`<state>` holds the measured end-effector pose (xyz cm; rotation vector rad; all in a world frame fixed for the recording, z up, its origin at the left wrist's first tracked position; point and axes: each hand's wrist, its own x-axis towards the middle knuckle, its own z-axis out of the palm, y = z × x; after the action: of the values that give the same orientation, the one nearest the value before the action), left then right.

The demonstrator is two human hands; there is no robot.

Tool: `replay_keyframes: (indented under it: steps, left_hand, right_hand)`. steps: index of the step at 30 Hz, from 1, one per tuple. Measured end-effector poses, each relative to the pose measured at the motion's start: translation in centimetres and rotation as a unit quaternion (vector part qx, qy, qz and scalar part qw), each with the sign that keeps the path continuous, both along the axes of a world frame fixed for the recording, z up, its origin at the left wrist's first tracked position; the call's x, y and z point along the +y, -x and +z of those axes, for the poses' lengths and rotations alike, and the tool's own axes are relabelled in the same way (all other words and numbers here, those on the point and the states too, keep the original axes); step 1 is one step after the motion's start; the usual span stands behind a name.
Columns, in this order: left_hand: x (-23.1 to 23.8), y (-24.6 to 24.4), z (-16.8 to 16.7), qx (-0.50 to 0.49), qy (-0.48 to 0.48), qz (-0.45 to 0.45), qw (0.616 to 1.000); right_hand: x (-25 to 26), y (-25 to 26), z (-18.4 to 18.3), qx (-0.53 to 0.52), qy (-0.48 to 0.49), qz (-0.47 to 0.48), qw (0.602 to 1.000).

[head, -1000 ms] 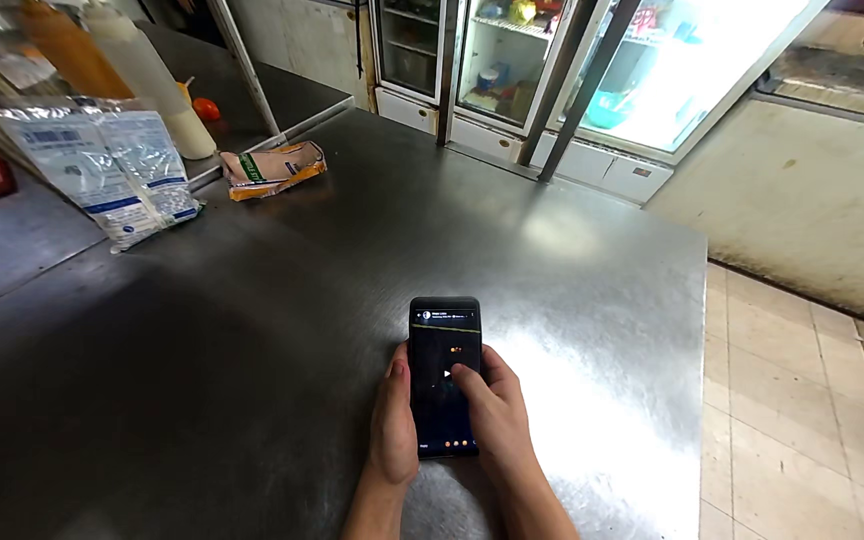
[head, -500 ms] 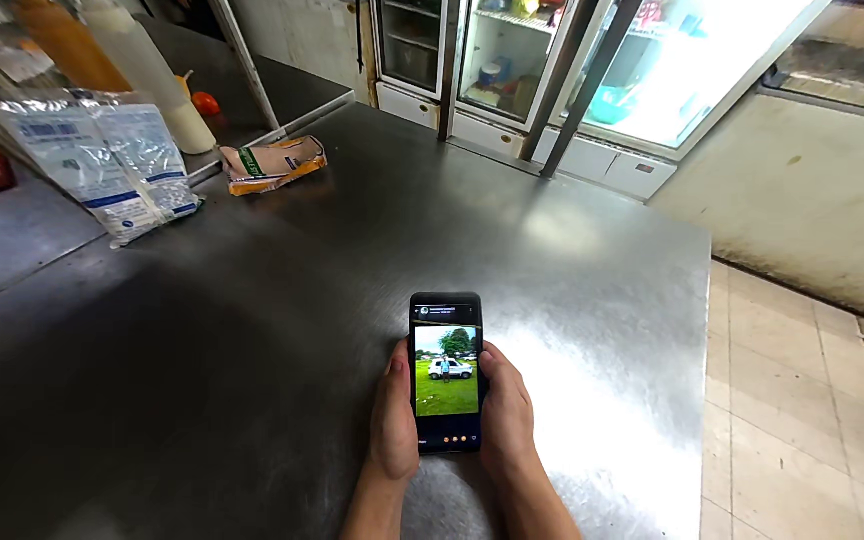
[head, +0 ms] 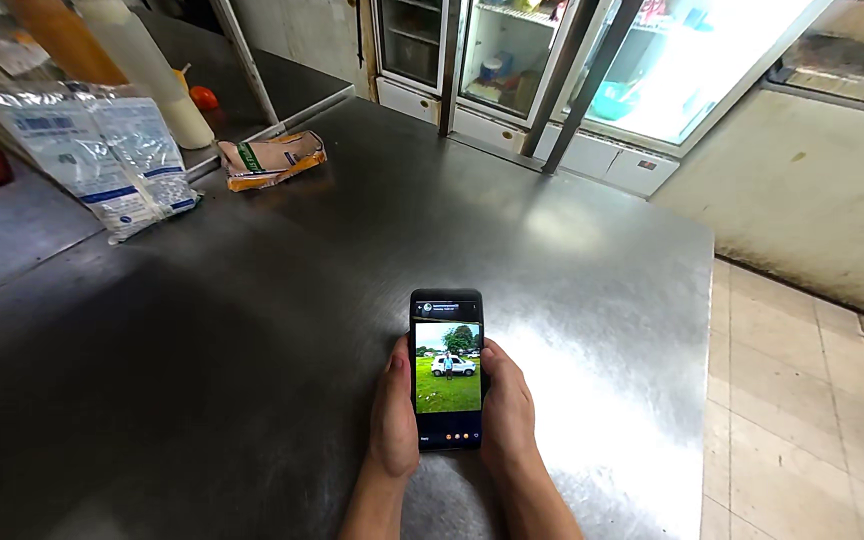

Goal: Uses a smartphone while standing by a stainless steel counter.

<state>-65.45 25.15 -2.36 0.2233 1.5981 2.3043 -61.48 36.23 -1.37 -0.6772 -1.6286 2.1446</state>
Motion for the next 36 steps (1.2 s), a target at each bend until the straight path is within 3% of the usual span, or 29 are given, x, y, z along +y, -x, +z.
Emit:
replay_keyframes:
  steps: [17, 27, 36]
  left_hand:
    - [0.1, 0.0, 0.0, -0.037, 0.027, 0.018, 0.999]
    - [0.6, 0.2, 1.2, 0.013, 0.051, 0.008, 0.999]
    - [0.5, 0.4, 1.3, -0.026, 0.064, 0.027, 0.997]
  right_hand:
    - [0.0, 0.1, 0.0, -0.001, 0.002, -0.002, 1.000]
    - [0.0, 0.3, -0.2, 0.007, -0.016, 0.018, 1.000]
    - [0.0, 0.2, 0.0, -0.015, -0.011, 0.006, 1.000]
